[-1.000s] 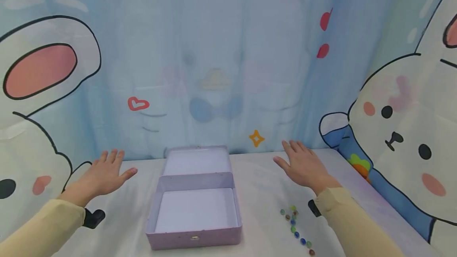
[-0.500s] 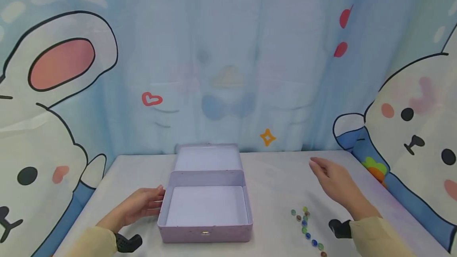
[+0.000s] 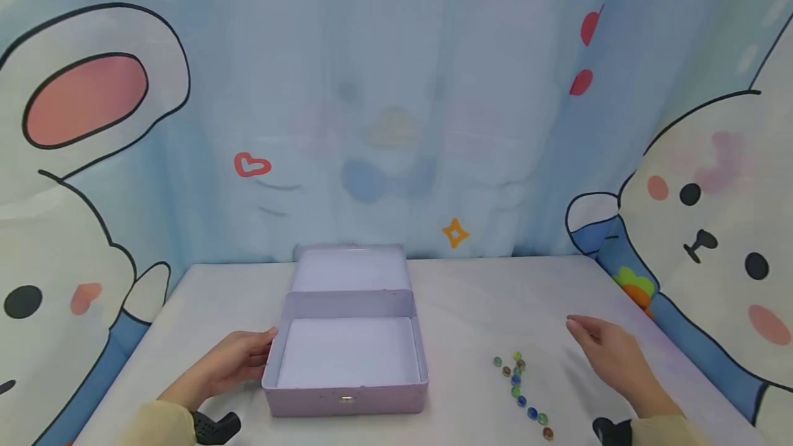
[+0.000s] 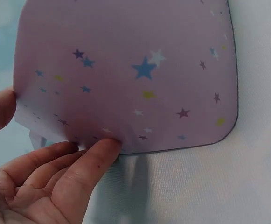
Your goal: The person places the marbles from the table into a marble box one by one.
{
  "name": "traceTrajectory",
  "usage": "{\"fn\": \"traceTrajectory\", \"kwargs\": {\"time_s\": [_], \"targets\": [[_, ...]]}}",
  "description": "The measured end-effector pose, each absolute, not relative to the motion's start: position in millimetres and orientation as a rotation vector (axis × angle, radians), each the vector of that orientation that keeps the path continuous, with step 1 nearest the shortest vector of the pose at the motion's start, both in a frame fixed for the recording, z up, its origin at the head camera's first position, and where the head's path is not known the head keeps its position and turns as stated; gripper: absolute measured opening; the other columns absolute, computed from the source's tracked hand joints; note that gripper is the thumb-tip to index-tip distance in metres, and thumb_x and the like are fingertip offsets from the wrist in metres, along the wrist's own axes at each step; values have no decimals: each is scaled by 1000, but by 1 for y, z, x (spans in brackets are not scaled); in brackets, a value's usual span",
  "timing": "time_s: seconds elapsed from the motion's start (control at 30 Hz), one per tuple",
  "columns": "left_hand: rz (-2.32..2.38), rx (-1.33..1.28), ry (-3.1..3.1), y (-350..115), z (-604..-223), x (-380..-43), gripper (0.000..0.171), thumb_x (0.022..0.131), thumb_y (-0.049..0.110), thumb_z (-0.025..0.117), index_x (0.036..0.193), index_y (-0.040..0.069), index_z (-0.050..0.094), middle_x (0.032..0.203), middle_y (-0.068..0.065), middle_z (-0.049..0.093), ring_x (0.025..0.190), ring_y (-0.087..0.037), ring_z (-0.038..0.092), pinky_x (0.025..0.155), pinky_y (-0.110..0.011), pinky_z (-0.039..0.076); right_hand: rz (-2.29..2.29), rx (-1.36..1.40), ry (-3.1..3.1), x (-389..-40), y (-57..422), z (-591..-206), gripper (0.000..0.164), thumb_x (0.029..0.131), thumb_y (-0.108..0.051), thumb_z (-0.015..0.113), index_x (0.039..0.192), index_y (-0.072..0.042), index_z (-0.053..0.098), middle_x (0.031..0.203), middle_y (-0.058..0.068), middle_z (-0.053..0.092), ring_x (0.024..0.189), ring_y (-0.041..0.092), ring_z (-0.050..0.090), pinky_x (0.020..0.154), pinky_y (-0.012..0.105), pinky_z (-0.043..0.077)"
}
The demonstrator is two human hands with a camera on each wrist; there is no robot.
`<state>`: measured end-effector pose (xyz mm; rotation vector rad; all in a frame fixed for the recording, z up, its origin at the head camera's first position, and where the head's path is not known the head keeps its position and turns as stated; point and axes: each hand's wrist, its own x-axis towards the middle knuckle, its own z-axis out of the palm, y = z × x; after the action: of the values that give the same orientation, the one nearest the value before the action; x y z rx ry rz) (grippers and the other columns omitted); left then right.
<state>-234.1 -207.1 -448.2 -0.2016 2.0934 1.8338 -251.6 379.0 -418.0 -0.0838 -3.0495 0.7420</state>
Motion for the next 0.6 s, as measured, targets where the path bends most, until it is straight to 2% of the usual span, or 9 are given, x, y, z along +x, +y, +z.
{"fn": "traceTrajectory", "kwargs": {"time_s": [0.1, 0.23, 0.33, 0.6], "targets": [[1826, -248, 2110, -209, -445, -233, 59, 108, 32, 50, 140, -18, 47, 142, -37, 53, 132, -45, 56, 99, -50, 56, 793, -54, -3027, -251, 370, -424, 63, 108, -45, 49, 138, 10, 55, 131, 34, 62, 118, 51, 59, 92, 58, 57], [1813, -222, 2095, -209, -444, -233, 62, 108, 32, 50, 141, -19, 44, 144, -39, 50, 132, -45, 56, 100, -50, 56, 854, 40, -3026, -250, 352, -432, 41, 106, -23, 58, 134, 6, 61, 127, 27, 68, 115, 44, 65, 95, 55, 57], [1808, -205, 2069, -206, -444, -233, 62, 108, 32, 49, 142, -20, 43, 144, -39, 49, 131, -43, 57, 99, -50, 57, 859, 75, -3075, -251, 339, -438, 32, 102, -12, 62, 129, 4, 66, 124, 22, 71, 114, 40, 66, 97, 53, 56], [1795, -242, 2051, -206, -443, -236, 61, 107, 33, 52, 141, -17, 46, 142, -36, 53, 126, -38, 61, 97, -47, 58, 679, 17, -3261, -264, 311, -444, 24, 95, -7, 69, 118, -1, 73, 116, 14, 74, 113, 38, 65, 99, 56, 53]]}}
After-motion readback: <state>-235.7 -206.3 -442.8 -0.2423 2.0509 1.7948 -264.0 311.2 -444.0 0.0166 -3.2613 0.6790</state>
